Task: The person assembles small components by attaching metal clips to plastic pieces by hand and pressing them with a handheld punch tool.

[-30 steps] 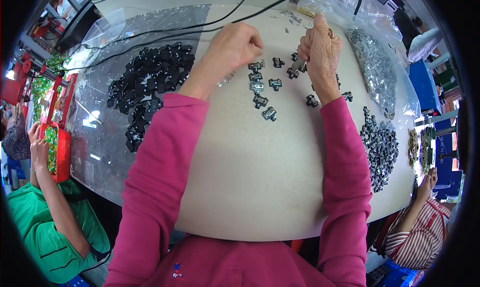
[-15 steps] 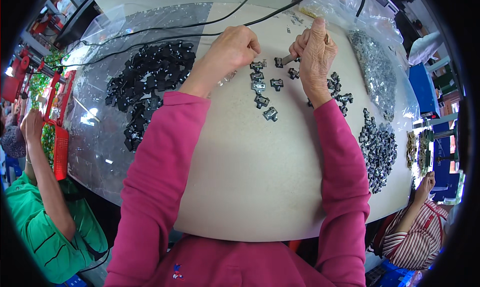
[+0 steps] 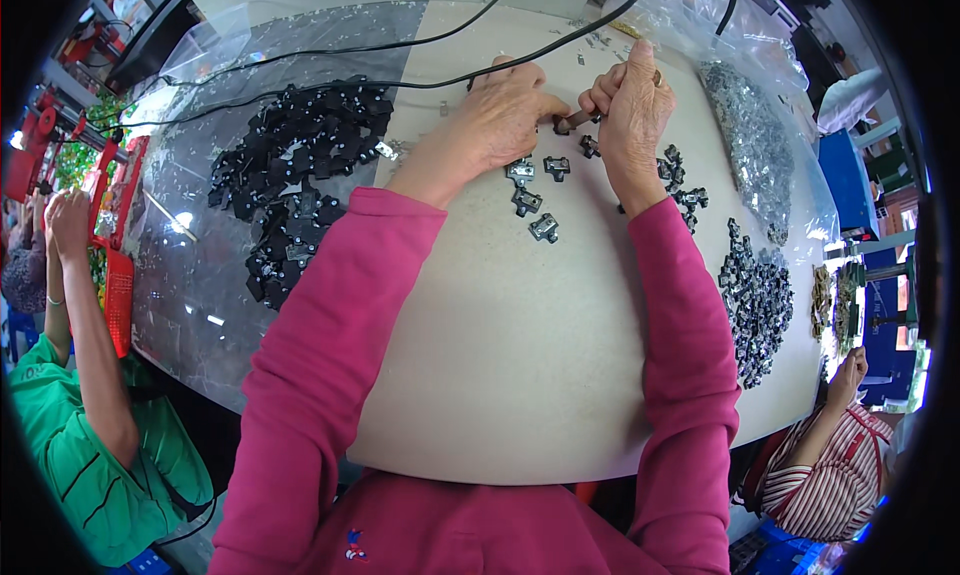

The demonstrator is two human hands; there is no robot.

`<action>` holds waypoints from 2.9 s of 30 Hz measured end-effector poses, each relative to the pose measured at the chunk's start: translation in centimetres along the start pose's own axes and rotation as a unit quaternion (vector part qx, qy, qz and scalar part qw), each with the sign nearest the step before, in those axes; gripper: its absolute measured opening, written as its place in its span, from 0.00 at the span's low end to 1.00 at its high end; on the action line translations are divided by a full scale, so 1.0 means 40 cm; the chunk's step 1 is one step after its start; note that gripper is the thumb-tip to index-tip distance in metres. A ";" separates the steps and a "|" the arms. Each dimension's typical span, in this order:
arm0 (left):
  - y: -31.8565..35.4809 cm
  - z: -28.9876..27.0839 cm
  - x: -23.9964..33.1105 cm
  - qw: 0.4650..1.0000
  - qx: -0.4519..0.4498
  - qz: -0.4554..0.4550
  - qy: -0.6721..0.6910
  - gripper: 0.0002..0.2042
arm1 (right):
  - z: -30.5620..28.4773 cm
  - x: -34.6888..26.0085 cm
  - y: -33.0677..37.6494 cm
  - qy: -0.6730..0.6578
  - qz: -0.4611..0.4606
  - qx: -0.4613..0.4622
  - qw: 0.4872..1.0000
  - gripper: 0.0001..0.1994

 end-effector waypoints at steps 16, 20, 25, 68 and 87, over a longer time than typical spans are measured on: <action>-0.013 -0.009 0.010 1.000 0.025 -0.007 0.001 0.13 | -0.027 -0.038 -0.021 0.071 -0.033 0.003 0.997 0.24; -0.004 0.003 0.007 0.999 0.020 -0.009 0.025 0.17 | -0.016 -0.027 -0.012 0.051 -0.021 0.016 0.998 0.24; 0.001 0.017 0.021 1.000 -0.008 -0.020 -0.014 0.20 | -0.023 -0.016 -0.016 0.063 -0.028 0.022 0.997 0.23; 0.001 0.023 0.031 1.000 0.012 -0.019 0.005 0.14 | -0.015 -0.033 -0.031 0.117 -0.097 -0.008 0.988 0.24; -0.002 0.025 0.032 0.999 -0.015 -0.040 0.020 0.14 | -0.037 -0.018 -0.047 0.052 -0.009 0.067 0.996 0.23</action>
Point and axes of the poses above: each hand's wrist, its own y-axis away from the middle knuckle, its own z-axis out of the palm, x = y × z, the point moved 2 cm from there along -y, towards the middle knuckle, and after that the axes turned 10 degrees about y, right-handed, at the moved point
